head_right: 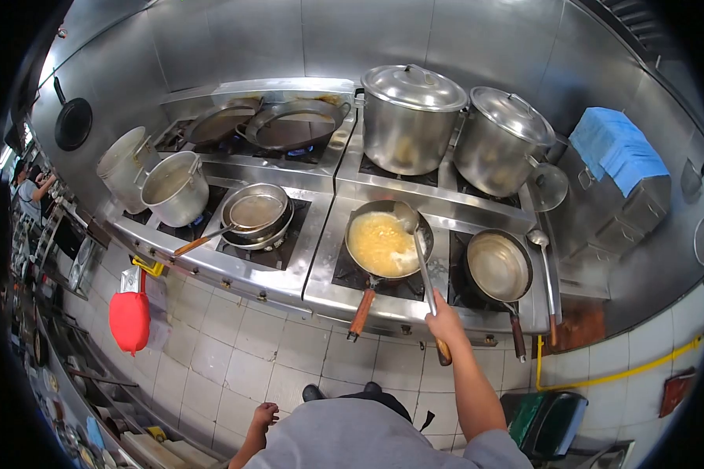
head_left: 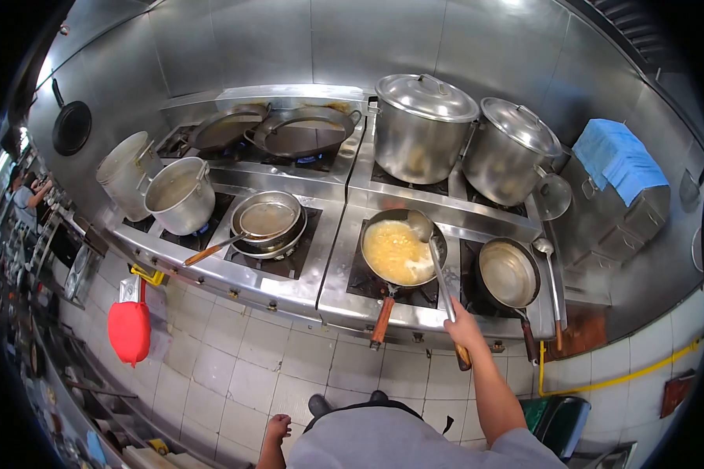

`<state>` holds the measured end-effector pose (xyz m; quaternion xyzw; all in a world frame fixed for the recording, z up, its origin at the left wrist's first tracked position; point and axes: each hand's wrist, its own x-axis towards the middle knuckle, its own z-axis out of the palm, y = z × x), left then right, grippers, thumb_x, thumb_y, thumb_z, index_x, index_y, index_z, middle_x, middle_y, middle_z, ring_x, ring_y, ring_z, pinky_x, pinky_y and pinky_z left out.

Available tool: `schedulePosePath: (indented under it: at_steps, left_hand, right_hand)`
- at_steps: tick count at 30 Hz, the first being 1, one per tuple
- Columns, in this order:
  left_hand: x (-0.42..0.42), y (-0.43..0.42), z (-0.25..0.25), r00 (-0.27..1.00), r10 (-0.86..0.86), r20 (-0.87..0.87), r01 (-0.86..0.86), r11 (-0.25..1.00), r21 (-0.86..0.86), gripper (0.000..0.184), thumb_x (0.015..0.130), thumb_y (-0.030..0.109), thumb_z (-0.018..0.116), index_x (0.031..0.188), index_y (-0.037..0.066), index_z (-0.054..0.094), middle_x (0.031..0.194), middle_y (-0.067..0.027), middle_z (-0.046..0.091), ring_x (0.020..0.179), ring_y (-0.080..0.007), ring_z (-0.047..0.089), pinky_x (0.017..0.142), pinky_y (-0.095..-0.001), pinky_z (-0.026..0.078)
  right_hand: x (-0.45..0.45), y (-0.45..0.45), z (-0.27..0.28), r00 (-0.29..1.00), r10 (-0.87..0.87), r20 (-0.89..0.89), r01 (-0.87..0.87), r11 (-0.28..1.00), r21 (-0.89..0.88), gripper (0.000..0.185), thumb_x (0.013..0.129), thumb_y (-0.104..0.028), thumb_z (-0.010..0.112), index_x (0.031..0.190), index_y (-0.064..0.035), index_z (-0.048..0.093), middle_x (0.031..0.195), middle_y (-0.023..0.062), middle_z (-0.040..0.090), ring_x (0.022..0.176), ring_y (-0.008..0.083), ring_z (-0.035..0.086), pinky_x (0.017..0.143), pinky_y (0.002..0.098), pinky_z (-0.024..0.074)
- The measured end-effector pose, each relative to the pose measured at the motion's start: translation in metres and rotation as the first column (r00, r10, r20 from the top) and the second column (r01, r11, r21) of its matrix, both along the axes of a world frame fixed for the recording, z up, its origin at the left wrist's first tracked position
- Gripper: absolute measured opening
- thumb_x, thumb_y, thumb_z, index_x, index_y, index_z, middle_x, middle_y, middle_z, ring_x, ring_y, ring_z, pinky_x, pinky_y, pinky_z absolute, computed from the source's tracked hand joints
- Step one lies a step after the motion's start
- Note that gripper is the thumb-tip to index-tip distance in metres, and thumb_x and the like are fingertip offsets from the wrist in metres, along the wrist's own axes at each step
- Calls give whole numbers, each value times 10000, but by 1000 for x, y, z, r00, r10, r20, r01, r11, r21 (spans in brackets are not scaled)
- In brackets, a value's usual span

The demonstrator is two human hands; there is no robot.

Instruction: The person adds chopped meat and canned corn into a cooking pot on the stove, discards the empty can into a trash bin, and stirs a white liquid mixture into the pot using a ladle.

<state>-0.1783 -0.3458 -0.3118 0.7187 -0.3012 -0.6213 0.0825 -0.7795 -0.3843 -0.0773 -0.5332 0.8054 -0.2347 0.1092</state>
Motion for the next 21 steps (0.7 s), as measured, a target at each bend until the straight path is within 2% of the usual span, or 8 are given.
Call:
schedulePosePath:
  at_steps: [2, 5, 7, 8, 11, 15, 17, 21]
  left_hand:
    - [0, 0, 0, 1000, 6, 5, -6, 1000, -2, 248, 848, 219, 639, 1048, 86, 577, 858, -45, 620, 667, -200, 621, 518, -349, 525]
    - [-1, -1, 3, 1000, 11, 12, -11, 1000, -4, 244, 850, 216, 638, 1048, 86, 578, 856, -46, 619, 667, -202, 621, 518, -350, 524]
    - [-2, 1, 4, 1000, 3, 16, -3, 1000, -1, 244, 850, 215, 637, 1049, 86, 579, 855, -47, 619, 667, -203, 621, 518, -350, 525]
    - [-2, 1, 4, 1000, 2, 12, -2, 1000, 5, 248, 850, 214, 637, 1054, 84, 581, 856, -49, 620, 668, -205, 622, 519, -350, 525]
    - [-6, 1, 7, 1000, -4, 10, 4, 1000, 4, 260, 849, 213, 635, 1066, 79, 586, 859, -52, 622, 667, -204, 621, 520, -345, 524]
    - [-10, -2, 11, 1000, -3, 30, 4, 1000, -29, 275, 844, 209, 626, 1078, 68, 590, 862, -55, 624, 664, -196, 618, 521, -331, 521]
    - [-10, -3, 10, 1000, 8, 17, -8, 1000, -22, 275, 841, 208, 624, 1075, 66, 591, 861, -54, 624, 662, -194, 618, 521, -328, 520]
    - [-12, 1, 12, 1000, -6, 20, 7, 1000, -8, 272, 837, 205, 625, 1066, 63, 593, 857, -52, 622, 656, -193, 619, 520, -326, 520]
  right_hand:
    - [7, -2, 20, 999, -53, 14, 52, 997, 50, 732, 767, -126, 615, 1438, -27, 340, 879, 179, 639, 636, 221, 625, 595, 357, 508]
    - [27, -1, 43, 871, -227, 436, 121, 959, 258, 637, 801, -108, 582, 1402, -31, 384, 796, 133, 610, 656, 201, 604, 561, 341, 492]
    - [33, 3, 39, 399, -178, 899, -3, 981, 195, 411, 855, -105, 534, 1257, -50, 465, 733, 63, 541, 603, 165, 545, 493, 304, 436]
    - [35, 5, 41, 397, -181, 900, 1, 981, 196, 411, 855, -105, 534, 1257, -50, 465, 733, 63, 541, 603, 165, 545, 493, 304, 436]
    - [41, 9, 60, -314, -86, 945, -6, 996, 89, 137, 907, -122, 498, 1037, -89, 473, 751, 17, 468, 546, 120, 458, 455, 262, 355]
    - [52, 19, 60, -254, -49, 966, 1, 999, 51, 258, 896, -112, 505, 1149, -69, 482, 747, 25, 481, 538, 124, 472, 465, 261, 369]
    - [57, 25, 68, 30, -50, 998, 13, 999, 50, 374, 865, -79, 521, 1233, -56, 463, 724, 40, 524, 506, 140, 509, 441, 266, 393]
    - [51, 32, 89, 217, 1, 976, 34, 999, -9, 528, 833, -40, 538, 1348, -49, 423, 711, 37, 531, 488, 138, 515, 441, 270, 408]
